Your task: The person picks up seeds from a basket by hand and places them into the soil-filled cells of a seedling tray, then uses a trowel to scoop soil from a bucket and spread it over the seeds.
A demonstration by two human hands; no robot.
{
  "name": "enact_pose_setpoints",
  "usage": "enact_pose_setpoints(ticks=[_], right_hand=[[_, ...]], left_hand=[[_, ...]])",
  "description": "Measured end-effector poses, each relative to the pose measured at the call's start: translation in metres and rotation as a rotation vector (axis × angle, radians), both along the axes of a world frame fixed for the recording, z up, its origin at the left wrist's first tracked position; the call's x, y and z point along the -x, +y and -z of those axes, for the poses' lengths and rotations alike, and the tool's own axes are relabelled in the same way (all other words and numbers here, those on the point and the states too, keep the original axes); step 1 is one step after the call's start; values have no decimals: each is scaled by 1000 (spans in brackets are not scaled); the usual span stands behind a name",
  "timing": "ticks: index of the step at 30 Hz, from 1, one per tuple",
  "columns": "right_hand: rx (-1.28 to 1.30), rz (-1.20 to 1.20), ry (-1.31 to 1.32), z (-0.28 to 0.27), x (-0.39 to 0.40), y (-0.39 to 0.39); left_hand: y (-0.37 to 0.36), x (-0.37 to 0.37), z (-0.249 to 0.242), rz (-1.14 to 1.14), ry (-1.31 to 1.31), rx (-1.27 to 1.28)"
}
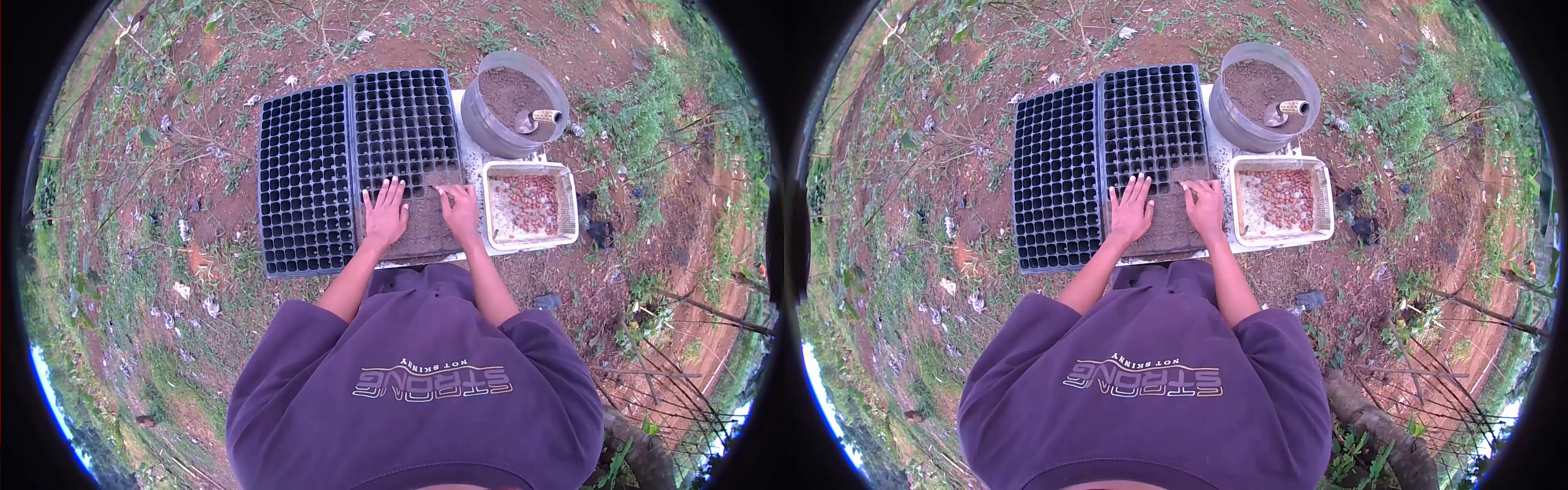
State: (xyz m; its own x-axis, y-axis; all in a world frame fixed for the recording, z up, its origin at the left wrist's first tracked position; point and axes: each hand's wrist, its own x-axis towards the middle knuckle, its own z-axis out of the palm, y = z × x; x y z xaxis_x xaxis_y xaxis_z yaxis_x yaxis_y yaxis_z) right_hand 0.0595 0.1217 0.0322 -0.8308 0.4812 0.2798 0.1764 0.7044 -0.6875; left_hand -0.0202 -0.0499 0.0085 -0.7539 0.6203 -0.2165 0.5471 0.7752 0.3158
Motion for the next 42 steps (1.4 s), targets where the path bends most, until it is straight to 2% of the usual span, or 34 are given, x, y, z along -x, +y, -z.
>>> enact_pose_setpoints(ticks=[21,35,42], right_hand=[[6,59,-57,7,-3,-9],[38,163,-55,6,-5,-23],[1,125,-30,11,2,-12]], left_hand=[[-1,14,-10,93,-55,93],[-8,15,1,129,31,22],[-7,15,2,119,10,34]])
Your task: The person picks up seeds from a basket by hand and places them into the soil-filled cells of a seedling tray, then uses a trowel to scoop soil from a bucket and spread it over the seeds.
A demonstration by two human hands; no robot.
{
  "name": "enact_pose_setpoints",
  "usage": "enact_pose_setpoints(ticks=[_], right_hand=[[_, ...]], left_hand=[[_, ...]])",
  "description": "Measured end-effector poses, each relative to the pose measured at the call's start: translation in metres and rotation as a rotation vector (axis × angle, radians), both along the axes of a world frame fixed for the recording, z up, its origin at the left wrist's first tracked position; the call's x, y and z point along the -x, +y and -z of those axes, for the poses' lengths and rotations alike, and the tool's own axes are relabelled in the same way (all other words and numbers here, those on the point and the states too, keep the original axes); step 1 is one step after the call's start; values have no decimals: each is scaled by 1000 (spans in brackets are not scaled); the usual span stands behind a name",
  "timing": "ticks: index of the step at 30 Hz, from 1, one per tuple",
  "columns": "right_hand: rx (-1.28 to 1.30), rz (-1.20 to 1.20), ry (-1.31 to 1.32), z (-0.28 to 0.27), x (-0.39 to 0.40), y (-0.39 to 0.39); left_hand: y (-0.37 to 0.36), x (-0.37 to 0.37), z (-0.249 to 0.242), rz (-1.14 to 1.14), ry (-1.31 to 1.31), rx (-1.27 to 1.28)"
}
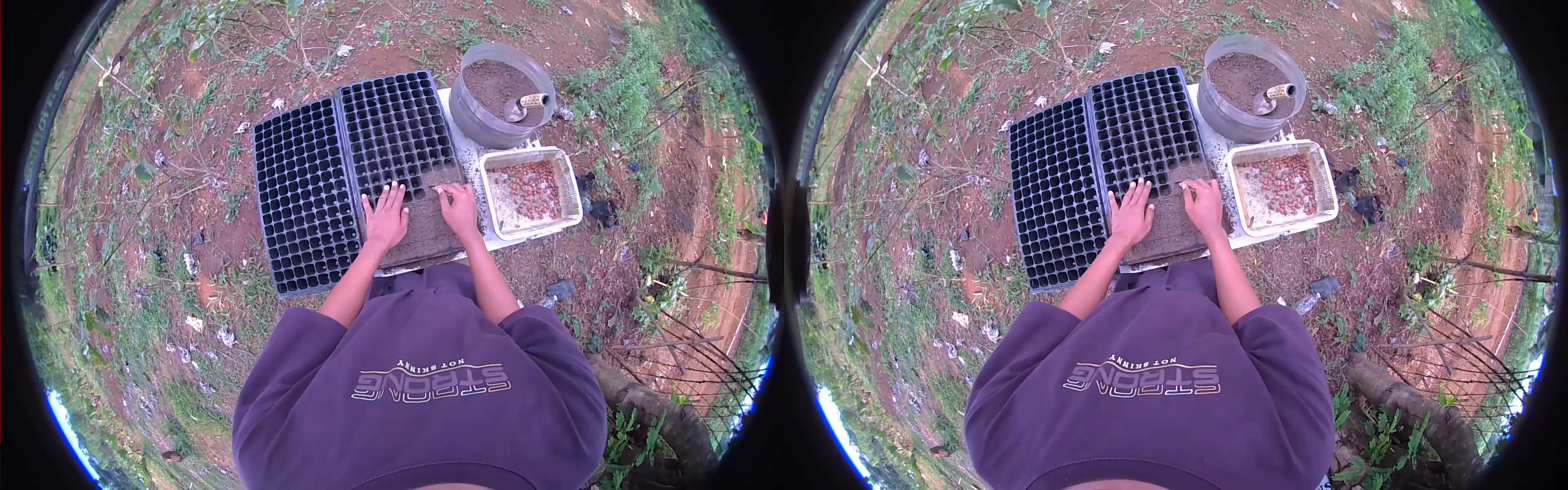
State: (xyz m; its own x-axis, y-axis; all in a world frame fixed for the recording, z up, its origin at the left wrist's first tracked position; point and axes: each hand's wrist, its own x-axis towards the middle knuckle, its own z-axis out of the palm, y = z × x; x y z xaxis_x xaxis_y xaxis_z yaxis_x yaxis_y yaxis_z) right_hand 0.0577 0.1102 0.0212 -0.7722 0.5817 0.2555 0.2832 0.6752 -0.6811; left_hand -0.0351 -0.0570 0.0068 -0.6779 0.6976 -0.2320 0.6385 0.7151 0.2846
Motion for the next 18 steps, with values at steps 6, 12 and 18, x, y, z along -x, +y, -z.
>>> enact_pose_setpoints(ticks=[6,12,18], right_hand=[[25,-88,-63,-7,0,6],[68,-100,-75,-3,0,8],[28,-136,-130,8,3,13]], left_hand=[[2,-4,1,-46,9,-7],[4,-7,1,-88,-3,-18],[6,-9,-3,-109,-16,-10]])
